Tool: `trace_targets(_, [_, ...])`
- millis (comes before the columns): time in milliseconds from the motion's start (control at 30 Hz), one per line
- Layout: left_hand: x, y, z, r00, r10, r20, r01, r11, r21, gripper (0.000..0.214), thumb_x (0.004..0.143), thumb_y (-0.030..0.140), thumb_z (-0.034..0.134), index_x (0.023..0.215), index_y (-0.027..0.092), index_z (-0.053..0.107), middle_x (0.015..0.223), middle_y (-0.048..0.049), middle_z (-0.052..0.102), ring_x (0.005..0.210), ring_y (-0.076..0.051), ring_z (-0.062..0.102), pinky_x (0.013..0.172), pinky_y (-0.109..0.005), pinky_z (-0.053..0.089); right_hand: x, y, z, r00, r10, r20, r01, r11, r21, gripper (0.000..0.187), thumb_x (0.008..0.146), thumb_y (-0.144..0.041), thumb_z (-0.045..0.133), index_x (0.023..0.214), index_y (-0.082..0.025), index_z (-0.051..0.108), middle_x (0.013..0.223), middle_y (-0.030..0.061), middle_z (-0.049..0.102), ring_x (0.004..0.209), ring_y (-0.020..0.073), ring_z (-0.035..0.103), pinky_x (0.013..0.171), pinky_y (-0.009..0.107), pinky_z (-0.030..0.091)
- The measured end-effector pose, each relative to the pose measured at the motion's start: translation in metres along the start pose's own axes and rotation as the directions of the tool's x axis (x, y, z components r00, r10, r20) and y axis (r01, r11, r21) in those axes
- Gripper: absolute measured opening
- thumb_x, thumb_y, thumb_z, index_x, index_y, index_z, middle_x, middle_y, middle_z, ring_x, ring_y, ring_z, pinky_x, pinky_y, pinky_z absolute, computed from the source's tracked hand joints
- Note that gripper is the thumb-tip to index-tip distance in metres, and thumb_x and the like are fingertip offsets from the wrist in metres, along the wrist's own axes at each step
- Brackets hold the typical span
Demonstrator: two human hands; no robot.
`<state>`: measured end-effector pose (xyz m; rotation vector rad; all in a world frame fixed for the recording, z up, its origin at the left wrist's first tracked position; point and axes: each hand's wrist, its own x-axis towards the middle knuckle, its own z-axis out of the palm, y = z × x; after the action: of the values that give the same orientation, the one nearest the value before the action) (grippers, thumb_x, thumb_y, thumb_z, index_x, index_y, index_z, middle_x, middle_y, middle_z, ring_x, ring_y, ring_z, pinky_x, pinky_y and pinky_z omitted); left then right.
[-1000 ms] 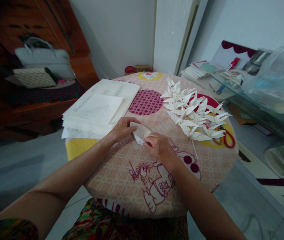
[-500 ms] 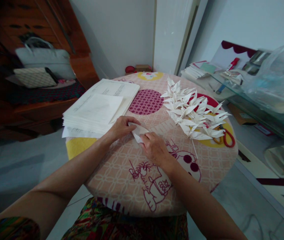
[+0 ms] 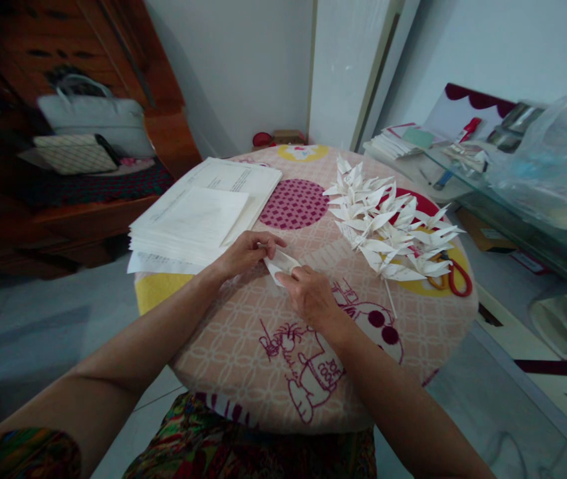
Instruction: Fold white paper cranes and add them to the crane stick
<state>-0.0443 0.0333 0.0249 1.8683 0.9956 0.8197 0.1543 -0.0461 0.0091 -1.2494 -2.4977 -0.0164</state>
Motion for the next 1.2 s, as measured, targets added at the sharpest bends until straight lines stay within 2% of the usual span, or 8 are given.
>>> trace_targets(133, [-0.002, 0.005, -0.008, 0.997, 0.036, 0.064, -0.042, 0.995, 0.091, 0.028, 0.081, 0.013, 0.043, 0.079, 0.014, 0.071, 0.109, -0.0089, 0.073, 0.093, -0.016, 0.067, 0.080, -0.027, 0.053, 0.000, -0.002, 0.000, 1.000, 0.016, 0.006, -0.016, 1.000, -0.009, 0.027, 0.093, -0.012, 0.051, 0.105, -0.019, 0.075, 0.080, 0.0080, 0.065, 0.079, 0.0210, 0.055, 0.064, 0.030, 0.040])
trace_targets(267, [-0.005, 0.006, -0.022, 0.973, 0.081, 0.216, -0.101, 0.992, 0.082, 0.028, 0.088, 0.021, 0.047, 0.092, 0.016, 0.074, 0.103, -0.0076, 0.074, 0.095, -0.017, 0.067, 0.088, -0.030, 0.053, 0.000, -0.004, -0.001, 0.999, 0.039, 0.015, -0.038, 0.999, -0.019, 0.025, 0.093, -0.011, 0.051, 0.100, -0.019, 0.074, 0.081, 0.0082, 0.065, 0.079, 0.0209, 0.055, 0.065, 0.030, 0.040])
trace_targets(400, [-0.005, 0.003, -0.030, 0.951, 0.114, 0.288, -0.134, 0.990, 0.050, 0.022, 0.079, 0.022, 0.065, 0.098, 0.018, 0.075, 0.112, -0.0097, 0.072, 0.095, -0.018, 0.068, 0.083, -0.028, 0.054, 0.000, -0.004, -0.003, 0.998, 0.050, 0.027, -0.049, 0.999, -0.013, 0.024, 0.092, -0.010, 0.051, 0.093, -0.018, 0.074, 0.081, 0.0087, 0.064, 0.080, 0.0209, 0.055, 0.065, 0.031, 0.039])
trace_targets(567, [0.000, 0.003, -0.032, 0.924, 0.139, 0.357, -0.167, 0.985, 0.048, 0.018, 0.076, 0.021, 0.071, 0.092, 0.020, 0.078, 0.134, -0.0119, 0.063, 0.109, -0.020, 0.065, 0.082, -0.026, 0.055, 0.001, -0.003, -0.004, 0.997, 0.076, 0.032, -0.076, 0.997, 0.006, 0.024, 0.090, -0.010, 0.053, 0.092, -0.019, 0.075, 0.082, 0.0081, 0.066, 0.079, 0.0208, 0.057, 0.065, 0.031, 0.040])
trace_targets(800, [0.015, 0.008, -0.030, 0.879, 0.074, 0.471, -0.167, 0.973, 0.158, 0.018, 0.068, 0.012, 0.073, 0.082, 0.021, 0.079, 0.133, -0.0071, 0.065, 0.099, -0.018, 0.067, 0.077, -0.025, 0.053, 0.000, 0.003, -0.003, 0.996, 0.090, 0.010, -0.091, 0.992, 0.088, 0.028, 0.088, -0.009, 0.053, 0.103, -0.017, 0.075, 0.086, 0.0092, 0.071, 0.082, 0.0224, 0.062, 0.068, 0.031, 0.042])
trace_targets(1000, [0.017, 0.007, -0.027, 0.868, 0.104, 0.486, -0.291, 0.899, 0.327, 0.008, 0.077, 0.016, 0.069, 0.079, 0.017, 0.077, 0.134, -0.0086, 0.064, 0.099, -0.017, 0.066, 0.082, -0.025, 0.049, 0.001, 0.003, -0.006, 0.990, 0.130, 0.048, -0.136, 0.979, 0.153, 0.027, 0.089, -0.009, 0.054, 0.103, -0.016, 0.076, 0.089, 0.0104, 0.072, 0.084, 0.0214, 0.063, 0.072, 0.030, 0.043])
trace_targets(1200, [0.010, 0.003, -0.032, 0.864, 0.175, 0.472, -0.364, 0.865, 0.346, 0.011, 0.085, 0.021, 0.067, 0.086, 0.016, 0.077, 0.134, -0.0101, 0.064, 0.100, -0.016, 0.066, 0.085, -0.026, 0.048, 0.002, -0.001, -0.015, 0.976, 0.160, 0.149, -0.171, 0.983, 0.065, 0.024, 0.089, -0.010, 0.054, 0.095, -0.015, 0.077, 0.086, 0.0098, 0.070, 0.084, 0.0216, 0.062, 0.071, 0.030, 0.041])
